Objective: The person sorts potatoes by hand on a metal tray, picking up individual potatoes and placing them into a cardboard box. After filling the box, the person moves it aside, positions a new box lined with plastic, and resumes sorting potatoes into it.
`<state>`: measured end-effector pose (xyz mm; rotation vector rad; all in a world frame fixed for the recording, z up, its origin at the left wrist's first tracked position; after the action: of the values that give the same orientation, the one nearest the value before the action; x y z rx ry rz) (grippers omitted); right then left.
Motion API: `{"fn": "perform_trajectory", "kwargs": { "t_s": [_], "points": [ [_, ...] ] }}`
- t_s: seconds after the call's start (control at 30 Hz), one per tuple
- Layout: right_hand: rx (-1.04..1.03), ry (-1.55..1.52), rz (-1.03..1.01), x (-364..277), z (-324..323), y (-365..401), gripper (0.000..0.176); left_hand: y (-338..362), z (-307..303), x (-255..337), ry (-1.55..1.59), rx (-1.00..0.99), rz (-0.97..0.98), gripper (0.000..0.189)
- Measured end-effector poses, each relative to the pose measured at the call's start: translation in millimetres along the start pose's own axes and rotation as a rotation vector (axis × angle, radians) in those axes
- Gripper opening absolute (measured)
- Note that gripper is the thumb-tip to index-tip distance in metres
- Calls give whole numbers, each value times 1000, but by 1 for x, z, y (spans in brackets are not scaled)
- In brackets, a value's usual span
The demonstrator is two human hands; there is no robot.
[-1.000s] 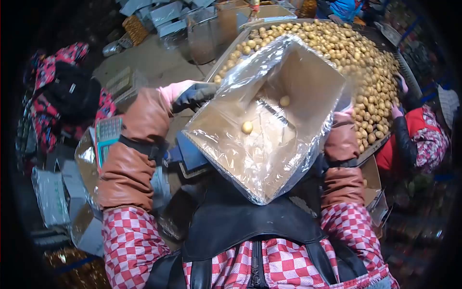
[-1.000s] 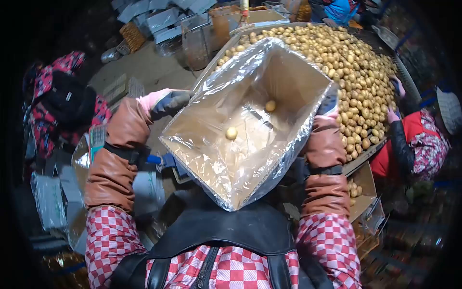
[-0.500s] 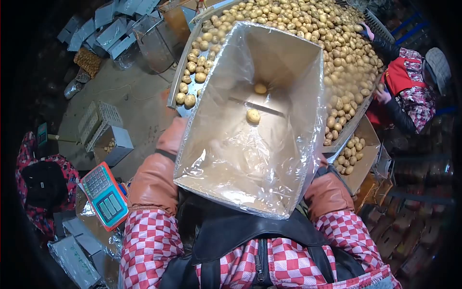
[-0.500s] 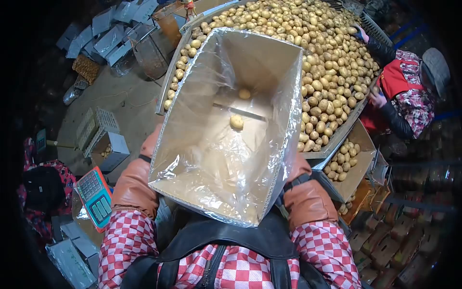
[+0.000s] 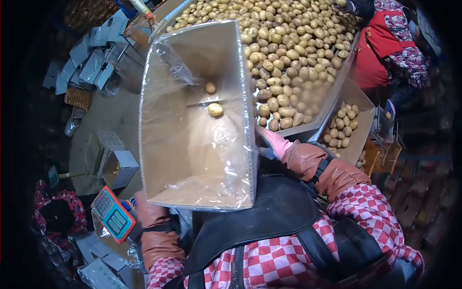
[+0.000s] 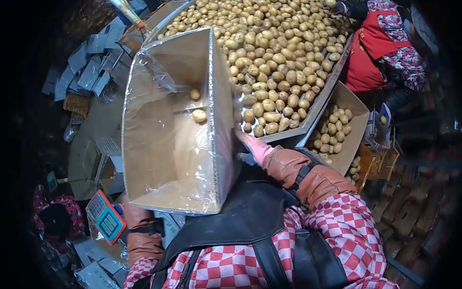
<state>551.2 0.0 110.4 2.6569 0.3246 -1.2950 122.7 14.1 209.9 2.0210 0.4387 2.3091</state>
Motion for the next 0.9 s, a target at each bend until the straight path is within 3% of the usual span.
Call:
{"fn": "perform_trajectory", "kwargs": {
  "t_s": [0.03, 0.07, 0.1, 0.13, 0.17, 0.23, 0.27, 0.33, 0.37, 0.43, 0.47, 0.5, 0.6, 0.63, 0.67, 0.7, 0.73, 0.77, 0.83, 0.9],
  "points": [
    [75, -81, -62, -4, -13, -1, 74, -25, -9, 18, -19, -134, 119, 44],
    [119, -130, 14, -2, -26, 0, 66, -78, -6, 12, 208, -356, -327, 63],
    [163, -172, 84, -1, -39, 0, 59, -82, 24, 79, 59, -307, -152, 78],
    [287, -217, 35, 10, -50, 4, 49, -89, 25, 109, -58, -199, -160, 80],
    [312, -310, 98, 28, -49, 5, 42, -100, 31, 116, -370, -144, -321, 72],
    [251, -280, 153, 55, -46, 7, 36, -71, 127, 145, -909, -327, -213, 55],
    [244, -280, 142, 58, -43, 5, 36, -82, 124, 133, -907, -314, -211, 55],
    [235, -317, 84, 59, -47, 2, 33, -102, 118, 104, -1302, -451, -104, 39],
    [228, -323, 75, 61, -50, 2, 33, -96, 113, 105, -1306, -438, -107, 39],
    [107, -420, 306, 76, -46, 5, 33, -73, 86, 109, -871, -216, -225, 29],
    [31, -446, 414, 82, -47, 11, 32, -52, 81, 127, -954, -143, -182, 27],
    [-10, -498, 467, 83, -49, 12, 32, -41, 50, 128, -780, -72, -210, 26],
    [63, -467, 338, 97, -59, 16, 33, 32, -40, 156, -805, 123, -98, 31],
    [131, -509, 218, 93, -64, 15, 30, 68, -74, 168, -1002, 255, -98, 34],
    [80, -554, 265, 100, -60, 15, 30, 101, -119, 167, -1031, 307, -53, 33],
    [27, -596, 314, 105, -54, 14, 29, 137, -192, 146, -757, 381, -70, 33],
    [23, -515, 317, 90, -64, 10, 29, 170, -148, 159, -1063, 354, -44, 33],
    [11, -521, 315, 103, -56, 8, 30, 210, -140, 158, -1104, 508, -201, 36],
    [5, -448, 320, 108, -56, 7, 30, 262, -158, 146, -1190, 513, -79, 42],
    [-16, -406, 360, 114, -54, 9, 29, 296, -170, 130, -1480, 543, -336, 39]
  ]
}}
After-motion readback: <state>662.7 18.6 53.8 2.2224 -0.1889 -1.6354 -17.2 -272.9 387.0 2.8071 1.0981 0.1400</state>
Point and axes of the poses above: each hand's wrist, its own y-axis away from the middle knuckle, its own z-axis out of the palm, x = y × z, the point moved 10 cm from there along -y, towards the middle knuckle, and after that the axes turned 4 degrees about z, right-handed, at the moved point
